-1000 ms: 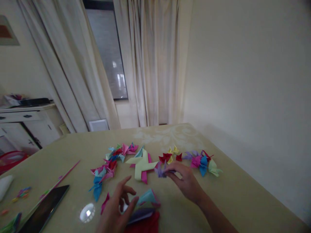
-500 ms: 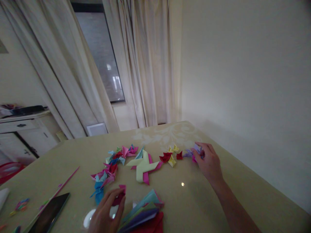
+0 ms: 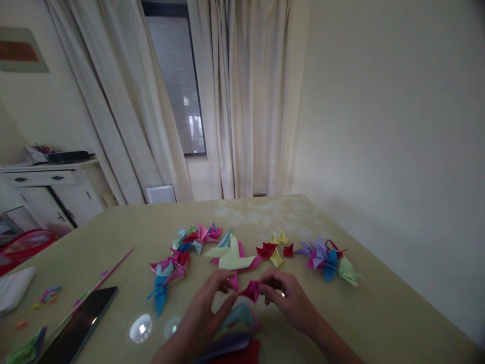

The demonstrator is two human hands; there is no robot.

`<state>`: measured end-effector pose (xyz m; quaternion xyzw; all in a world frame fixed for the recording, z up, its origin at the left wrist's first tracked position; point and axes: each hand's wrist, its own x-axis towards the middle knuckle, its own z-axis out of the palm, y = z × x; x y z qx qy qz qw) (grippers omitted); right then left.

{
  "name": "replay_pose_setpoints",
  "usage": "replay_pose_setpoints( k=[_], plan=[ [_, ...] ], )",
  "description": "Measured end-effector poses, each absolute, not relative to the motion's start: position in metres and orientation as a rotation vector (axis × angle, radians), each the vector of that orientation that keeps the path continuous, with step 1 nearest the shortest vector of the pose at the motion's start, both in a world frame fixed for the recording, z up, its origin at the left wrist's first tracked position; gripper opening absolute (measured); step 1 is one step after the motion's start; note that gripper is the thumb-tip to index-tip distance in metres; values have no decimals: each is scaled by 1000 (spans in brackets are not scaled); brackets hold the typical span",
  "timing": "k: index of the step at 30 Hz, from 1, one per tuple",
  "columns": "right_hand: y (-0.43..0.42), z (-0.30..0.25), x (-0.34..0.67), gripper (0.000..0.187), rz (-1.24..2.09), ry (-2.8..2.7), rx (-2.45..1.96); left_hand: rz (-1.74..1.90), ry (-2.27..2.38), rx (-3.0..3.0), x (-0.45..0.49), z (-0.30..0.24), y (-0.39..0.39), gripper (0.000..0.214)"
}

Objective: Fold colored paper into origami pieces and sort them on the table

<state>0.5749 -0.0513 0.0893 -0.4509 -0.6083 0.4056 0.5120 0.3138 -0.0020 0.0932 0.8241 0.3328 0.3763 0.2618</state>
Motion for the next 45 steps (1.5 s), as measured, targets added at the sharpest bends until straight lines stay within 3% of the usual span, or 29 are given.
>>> replay_pose_setpoints(
  k=[4, 7, 9, 12, 18, 23, 27, 32, 35, 40, 45],
  plan=[
    [-36, 80, 596, 39, 677, -1243, -1242, 1123, 1635, 2191, 246, 83, 46, 35],
    [-20, 69, 612, 48, 538, -1084, -1344, 796, 2002, 2118, 201, 74, 65, 52],
    [-12, 62, 618, 52, 521, -1009, -1369, 594, 2051, 2095, 184, 67, 68, 55],
    [-8, 55, 621, 55, 527, -979, -1373, 501, 1988, 2104, 176, 55, 68, 42],
    [-17, 63, 606, 50, 448, -1056, -1358, 603, 2050, 2144, 173, 58, 69, 27],
    [-32, 76, 579, 46, 475, -1184, -1365, 812, 2207, 2039, 182, 93, 60, 39],
    [-44, 84, 561, 41, 589, -1344, -1245, 1231, 1687, 1888, 223, 107, 48, 43],
    [-51, 88, 556, 48, 751, -1482, -1105, 1088, 993, 1750, 297, 102, 23, 33],
    [-52, 88, 558, 54, 878, -1503, -1034, 1002, 888, 1778, 331, 105, 8, 28],
    [-54, 90, 559, 37, 862, -1497, -1046, 930, 786, 1813, 359, 119, -5, 18],
    [-48, 97, 578, 39, 614, -1427, -1150, 923, 934, 1866, 333, 107, 21, 38]
  ],
)
